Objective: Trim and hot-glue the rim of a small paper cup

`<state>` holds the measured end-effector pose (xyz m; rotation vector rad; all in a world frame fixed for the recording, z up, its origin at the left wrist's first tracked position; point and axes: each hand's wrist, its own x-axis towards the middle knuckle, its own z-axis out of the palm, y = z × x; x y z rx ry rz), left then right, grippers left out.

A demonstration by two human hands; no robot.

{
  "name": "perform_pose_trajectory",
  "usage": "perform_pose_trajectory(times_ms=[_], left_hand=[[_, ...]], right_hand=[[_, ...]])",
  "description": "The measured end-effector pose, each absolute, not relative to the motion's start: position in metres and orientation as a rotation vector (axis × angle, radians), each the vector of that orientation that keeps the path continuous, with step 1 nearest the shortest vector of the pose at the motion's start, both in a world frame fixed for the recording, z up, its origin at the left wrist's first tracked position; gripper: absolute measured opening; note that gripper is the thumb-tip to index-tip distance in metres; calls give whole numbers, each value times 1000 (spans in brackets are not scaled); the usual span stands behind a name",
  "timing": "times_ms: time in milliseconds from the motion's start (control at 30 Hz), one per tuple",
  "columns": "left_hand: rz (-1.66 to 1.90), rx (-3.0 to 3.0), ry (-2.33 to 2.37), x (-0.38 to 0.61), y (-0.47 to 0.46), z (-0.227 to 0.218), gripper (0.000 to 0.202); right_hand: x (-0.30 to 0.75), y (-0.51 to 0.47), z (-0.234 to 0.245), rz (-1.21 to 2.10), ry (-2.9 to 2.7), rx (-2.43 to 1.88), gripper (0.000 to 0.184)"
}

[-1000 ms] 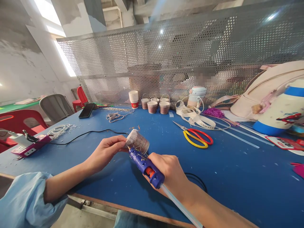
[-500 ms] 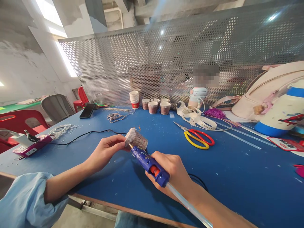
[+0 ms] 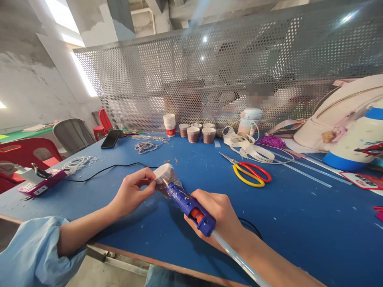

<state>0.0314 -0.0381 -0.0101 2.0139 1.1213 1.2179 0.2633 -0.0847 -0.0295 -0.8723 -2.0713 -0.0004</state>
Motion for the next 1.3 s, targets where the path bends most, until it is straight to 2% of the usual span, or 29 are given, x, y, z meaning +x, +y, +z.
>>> perform_pose_trajectory(times_ms=[200, 333, 667, 767, 967, 1300], left_hand=[[1208, 2632, 1084, 30, -35, -22, 10], [1154, 2797, 1067, 28, -36, -25, 10], [1113, 2905, 937, 25, -38, -22, 4], [1083, 2909, 914, 24, -36, -23, 13], [1083, 2819, 882, 23, -34, -19, 13], [1100, 2938, 801, 20, -28, -25, 5]], right_hand=[[264, -86, -27, -9, -2059, -866, 10], [264, -87, -26, 0, -2055, -875, 11], [265, -87, -27, 25, -2045, -879, 11], [265, -87, -27, 46, -2045, -864, 10], [266, -86, -27, 11, -2041, -864, 11], [266, -85, -27, -36, -2008, -869, 10]])
